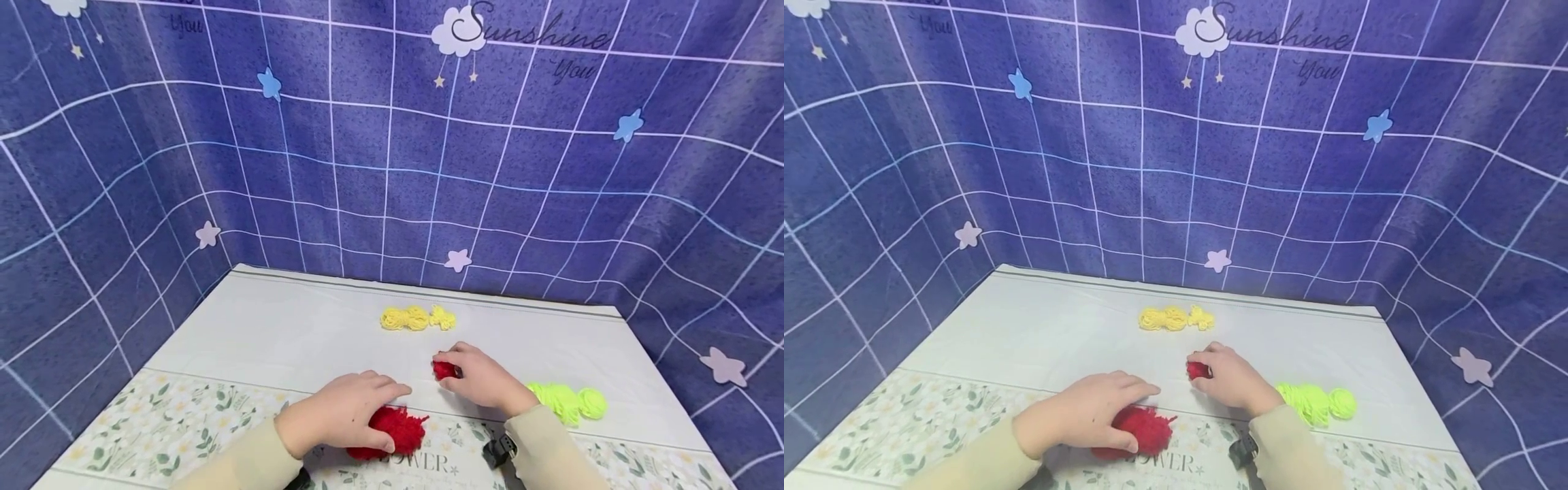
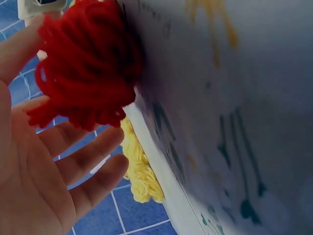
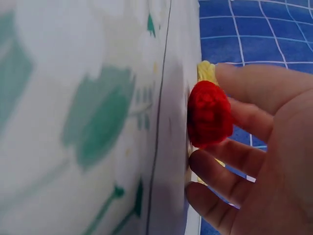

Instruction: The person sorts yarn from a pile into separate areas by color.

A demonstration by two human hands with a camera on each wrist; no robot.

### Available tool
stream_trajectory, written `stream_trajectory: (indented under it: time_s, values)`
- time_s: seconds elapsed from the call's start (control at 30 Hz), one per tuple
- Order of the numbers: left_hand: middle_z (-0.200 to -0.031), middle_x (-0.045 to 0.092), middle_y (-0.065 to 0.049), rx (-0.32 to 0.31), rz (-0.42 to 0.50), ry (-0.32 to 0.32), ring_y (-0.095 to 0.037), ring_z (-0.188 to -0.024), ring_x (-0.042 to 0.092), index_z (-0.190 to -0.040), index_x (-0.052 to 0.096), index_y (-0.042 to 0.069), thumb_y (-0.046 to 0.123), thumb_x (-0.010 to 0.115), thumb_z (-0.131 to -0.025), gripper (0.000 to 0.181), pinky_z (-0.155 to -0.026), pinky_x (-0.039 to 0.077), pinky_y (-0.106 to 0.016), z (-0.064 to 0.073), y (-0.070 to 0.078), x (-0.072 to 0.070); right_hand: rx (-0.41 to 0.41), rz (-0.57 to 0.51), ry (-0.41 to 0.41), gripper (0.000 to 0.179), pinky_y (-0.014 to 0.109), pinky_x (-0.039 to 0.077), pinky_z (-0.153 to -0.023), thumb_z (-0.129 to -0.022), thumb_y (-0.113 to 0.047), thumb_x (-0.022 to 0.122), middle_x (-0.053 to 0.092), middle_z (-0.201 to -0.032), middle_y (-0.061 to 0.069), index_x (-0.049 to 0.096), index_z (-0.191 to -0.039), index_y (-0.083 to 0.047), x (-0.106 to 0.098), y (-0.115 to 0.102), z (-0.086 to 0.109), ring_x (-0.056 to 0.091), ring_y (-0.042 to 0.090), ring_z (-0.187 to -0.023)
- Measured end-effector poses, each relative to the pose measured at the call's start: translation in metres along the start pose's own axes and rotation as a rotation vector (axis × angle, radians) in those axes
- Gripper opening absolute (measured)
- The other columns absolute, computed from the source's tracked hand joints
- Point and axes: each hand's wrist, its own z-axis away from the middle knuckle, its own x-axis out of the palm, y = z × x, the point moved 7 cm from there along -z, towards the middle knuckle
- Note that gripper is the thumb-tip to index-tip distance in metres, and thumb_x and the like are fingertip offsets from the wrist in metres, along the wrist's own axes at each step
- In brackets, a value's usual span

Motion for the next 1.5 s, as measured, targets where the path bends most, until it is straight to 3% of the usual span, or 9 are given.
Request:
stream_trajectory:
  time_s: [0.27,0.43,0.7,0.93,1.17,1.5]
  values:
    - [-0.124,0.060,0.011,0.061,0.012,-0.052,-0.008,-0.113,0.057,-0.143,0.055,0.025,0.038,0.079,-0.089,0.061,-0.093,0.051,-0.030,-0.002,0.009,0.013,-0.015,-0.049,-0.001,0.034,0.033,0.049,-0.081,-0.091,-0.010,0.073,0.056,-0.100,-0.010,0.073,-0.125,-0.011,0.004,0.004,0.007,0.054,0.009,-0.088]
    - [-0.115,0.060,0.014,0.123,-0.022,-0.027,-0.004,-0.106,0.058,-0.133,0.061,0.026,0.029,0.081,-0.088,0.049,-0.091,0.051,-0.026,-0.002,0.011,0.016,-0.023,-0.071,0.018,0.033,0.035,0.050,-0.084,-0.090,-0.012,0.074,0.057,-0.101,-0.010,0.073,-0.123,-0.012,0.006,0.005,0.006,0.054,0.009,-0.090]
    - [-0.112,0.061,0.015,0.085,-0.038,0.023,-0.004,-0.106,0.058,-0.128,0.064,0.028,0.022,0.083,-0.085,0.048,-0.091,0.052,-0.029,0.005,0.000,0.013,-0.018,-0.112,0.018,0.035,0.036,0.049,-0.086,-0.091,-0.012,0.074,0.057,-0.104,-0.011,0.072,-0.125,-0.012,0.010,0.008,0.004,0.055,0.010,-0.093]
    - [-0.109,0.062,0.013,0.012,-0.063,0.102,-0.010,-0.104,0.059,-0.124,0.066,0.023,0.014,0.083,-0.083,0.045,-0.090,0.052,-0.034,0.020,-0.031,-0.009,0.004,-0.139,0.018,0.036,0.034,0.048,-0.087,-0.092,-0.014,0.073,0.056,-0.105,-0.012,0.072,-0.128,-0.015,0.006,0.013,0.004,0.055,0.008,-0.093]
    - [-0.106,0.064,0.009,-0.071,-0.127,0.188,-0.013,-0.100,0.061,-0.121,0.068,0.018,0.004,0.079,-0.082,0.042,-0.086,0.054,-0.038,0.044,-0.077,-0.029,0.033,-0.181,-0.002,0.036,0.035,0.047,-0.089,-0.092,-0.015,0.073,0.056,-0.105,-0.012,0.071,-0.128,-0.018,0.007,0.015,0.006,0.055,0.009,-0.094]
    - [-0.111,0.068,0.002,-0.172,-0.148,0.222,-0.021,-0.103,0.065,-0.121,0.070,0.014,-0.002,0.081,-0.080,0.046,-0.086,0.055,-0.043,0.073,-0.135,-0.042,0.036,-0.193,-0.004,0.036,0.037,0.048,-0.091,-0.092,-0.015,0.072,0.056,-0.107,-0.012,0.071,-0.128,-0.018,0.009,0.017,0.007,0.055,0.010,-0.098]
